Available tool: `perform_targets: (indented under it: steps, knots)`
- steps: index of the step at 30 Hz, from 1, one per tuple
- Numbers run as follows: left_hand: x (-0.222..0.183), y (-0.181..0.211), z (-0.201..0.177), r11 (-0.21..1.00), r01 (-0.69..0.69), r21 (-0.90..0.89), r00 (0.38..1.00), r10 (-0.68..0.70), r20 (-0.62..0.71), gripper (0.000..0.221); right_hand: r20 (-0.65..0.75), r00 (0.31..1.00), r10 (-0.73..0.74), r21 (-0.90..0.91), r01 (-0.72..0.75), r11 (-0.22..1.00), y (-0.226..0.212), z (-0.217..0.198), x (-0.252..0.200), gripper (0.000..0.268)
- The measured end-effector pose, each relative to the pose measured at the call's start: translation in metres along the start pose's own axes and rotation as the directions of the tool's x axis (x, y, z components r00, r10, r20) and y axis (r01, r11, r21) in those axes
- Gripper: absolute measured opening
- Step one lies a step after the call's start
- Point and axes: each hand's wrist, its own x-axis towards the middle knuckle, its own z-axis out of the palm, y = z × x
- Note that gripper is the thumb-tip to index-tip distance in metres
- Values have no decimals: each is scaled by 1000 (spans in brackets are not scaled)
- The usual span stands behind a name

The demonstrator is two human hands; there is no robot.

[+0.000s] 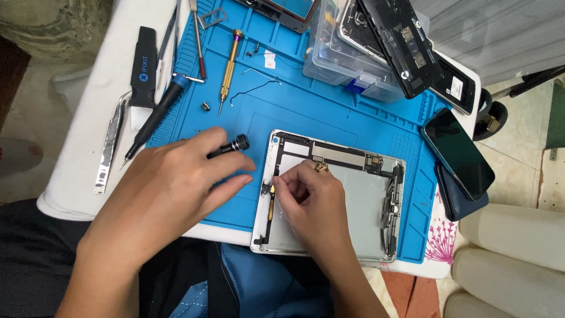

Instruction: Finalizing the assembly of a tablet device by connecting internal ribbon cables and securing them with screws.

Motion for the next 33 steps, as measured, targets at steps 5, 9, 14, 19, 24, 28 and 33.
perform_targets:
  steps: [5, 9, 14, 19, 24, 28, 33]
  knots:
    - [1, 2, 7, 999, 10, -49, 996, -6, 85, 8, 30, 1000, -9, 17, 9, 1000, 1, -3, 1, 18]
    - [3, 4, 8, 999, 42, -24, 984, -37, 174, 6, 44, 998, -36, 22, 35, 999, 1, -6, 3, 14]
    - [10, 9, 12, 999, 15, -49, 945, 2, 326, 23, 90, 995, -43, 62, 38, 997, 7, -9, 4, 8]
    - [10, 9, 15, 999, 18, -37, 930, -3, 366, 16, 105, 994, -20, 87, 11, 996, 6, -11, 5, 7]
    - [9, 7, 17, 999, -13, -50, 941, 29, 337, 24, 113, 993, -22, 77, 13, 997, 8, -11, 6, 7]
    - [10, 7, 16, 998, 22, -52, 930, -2, 367, 24, 121, 991, -61, 63, 54, 997, 11, -11, 6, 7]
    - [11, 9, 14, 999, 31, -20, 923, -20, 385, 26, 114, 993, -11, 80, 2, 997, 12, -11, 3, 20]
